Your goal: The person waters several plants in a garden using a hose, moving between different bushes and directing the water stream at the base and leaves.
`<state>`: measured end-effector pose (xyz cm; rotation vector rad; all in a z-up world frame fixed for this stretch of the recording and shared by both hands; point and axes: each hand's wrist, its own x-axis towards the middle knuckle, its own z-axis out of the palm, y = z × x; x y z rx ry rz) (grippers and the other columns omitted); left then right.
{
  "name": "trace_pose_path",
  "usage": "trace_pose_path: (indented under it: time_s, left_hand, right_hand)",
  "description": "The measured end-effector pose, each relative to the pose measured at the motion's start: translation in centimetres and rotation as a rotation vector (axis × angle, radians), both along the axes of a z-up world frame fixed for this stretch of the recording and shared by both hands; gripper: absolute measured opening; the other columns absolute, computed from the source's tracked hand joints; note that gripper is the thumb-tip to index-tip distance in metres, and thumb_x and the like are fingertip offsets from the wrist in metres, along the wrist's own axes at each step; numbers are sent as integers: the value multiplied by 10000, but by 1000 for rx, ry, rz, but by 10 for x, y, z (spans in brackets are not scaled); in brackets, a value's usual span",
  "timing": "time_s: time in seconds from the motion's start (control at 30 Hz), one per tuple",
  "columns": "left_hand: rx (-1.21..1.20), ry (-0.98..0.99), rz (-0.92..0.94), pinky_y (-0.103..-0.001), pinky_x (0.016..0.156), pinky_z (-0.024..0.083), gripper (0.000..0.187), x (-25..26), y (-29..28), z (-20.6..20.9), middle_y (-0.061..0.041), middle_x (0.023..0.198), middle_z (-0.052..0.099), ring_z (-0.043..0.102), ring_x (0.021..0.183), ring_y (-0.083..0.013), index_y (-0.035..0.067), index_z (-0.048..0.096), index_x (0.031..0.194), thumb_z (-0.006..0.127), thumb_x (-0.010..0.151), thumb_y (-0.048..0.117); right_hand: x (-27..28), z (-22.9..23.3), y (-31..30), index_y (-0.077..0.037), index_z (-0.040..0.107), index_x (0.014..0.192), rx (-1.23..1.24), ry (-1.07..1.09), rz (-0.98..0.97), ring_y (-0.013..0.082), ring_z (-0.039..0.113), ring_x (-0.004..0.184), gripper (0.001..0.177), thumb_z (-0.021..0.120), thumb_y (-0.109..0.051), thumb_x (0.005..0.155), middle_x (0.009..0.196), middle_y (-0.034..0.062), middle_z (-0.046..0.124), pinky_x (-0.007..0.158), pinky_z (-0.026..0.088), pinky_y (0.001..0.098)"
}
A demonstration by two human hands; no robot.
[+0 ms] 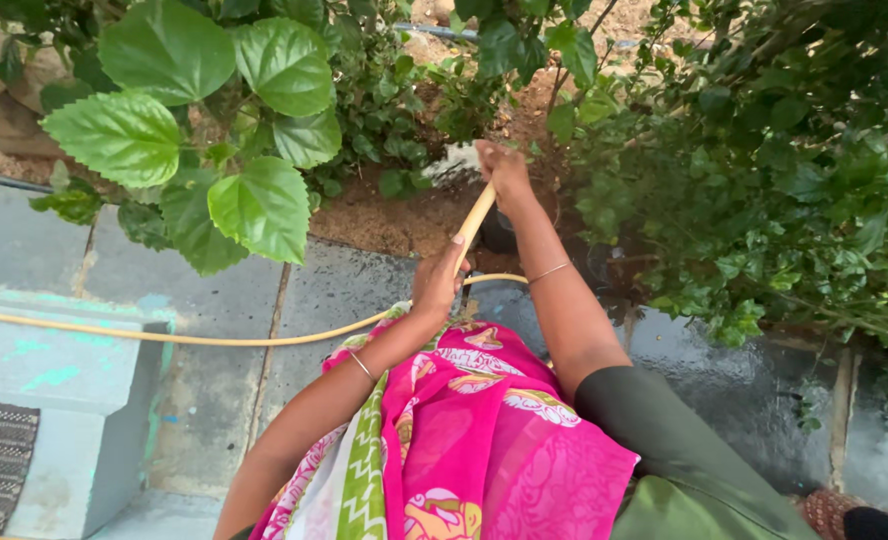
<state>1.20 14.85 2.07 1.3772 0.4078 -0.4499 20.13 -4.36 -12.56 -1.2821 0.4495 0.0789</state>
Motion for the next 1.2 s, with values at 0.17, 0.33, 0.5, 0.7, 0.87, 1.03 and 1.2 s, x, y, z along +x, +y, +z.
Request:
trace_pose_path:
  time_s: [0.17, 0.33, 0.5, 0.7, 0.87, 1.03, 1.2]
  left_hand:
    - [-49, -17, 29, -255, 447, 327, 531, 2, -7, -8, 27, 555, 499, 459, 473, -76, 73, 640, 713, 632, 948, 549]
    - [-81, -29, 41, -262, 443, 338, 564, 0, -12, -15, 11, 573, 514, 463, 473, -81, 62, 629, 727, 592, 974, 568]
    - [-94, -12, 53, -270, 429, 324, 630, -1, -15, -21, 7, 591, 558, 445, 457, -81, 72, 632, 740, 470, 986, 629]
    - [-54, 26, 31, -268, 430, 305, 702, -3, -18, -24, -2, 572, 510, 423, 456, -79, 58, 633, 733, 409, 1011, 663]
    - [-93, -6, 44, -267, 443, 318, 687, -3, -17, -29, -4, 596, 535, 431, 472, -81, 55, 628, 736, 425, 1012, 650]
    - [-162, 20, 61, -265, 454, 318, 653, -1, -12, -36, -8, 606, 536, 431, 479, -85, 54, 635, 745, 465, 1015, 624]
    - [-111, -20, 70, -262, 437, 326, 645, -1, -9, -37, -15, 603, 554, 433, 462, -85, 59, 630, 737, 468, 1007, 622]
  right_hand:
    - [2, 11, -6, 56, 700, 1194, 32, -52, -14, 103, 553, 673, 295, 558, -40, 954, 878, 24, 656, 580, 447, 233]
    - [-2, 13, -14, 40, 723, 1189, 17, -96, -10, 107, 496, 626, 294, 606, -63, 940, 825, 18, 619, 531, 394, 246]
    - [-7, 10, -17, -11, 743, 1201, -4, -44, -72, 60, 531, 705, 267, 656, -115, 971, 889, -35, 663, 602, 420, 210]
    - [-7, 5, -22, -12, 745, 1172, -20, -60, -76, 68, 554, 695, 257, 619, -101, 966, 876, -30, 679, 601, 446, 216]
    - [-8, 3, -22, 6, 739, 1158, 2, -102, -43, 74, 501, 651, 252, 585, -54, 968, 820, -26, 624, 569, 399, 220]
    - [-3, 7, -14, 13, 745, 1185, -14, -156, 0, 84, 450, 618, 305, 525, 2, 974, 786, -24, 554, 538, 358, 228]
    - [-1, 10, -7, 8, 714, 1208, 52, -118, -42, 77, 528, 696, 276, 520, -32, 1016, 886, -16, 630, 592, 421, 216]
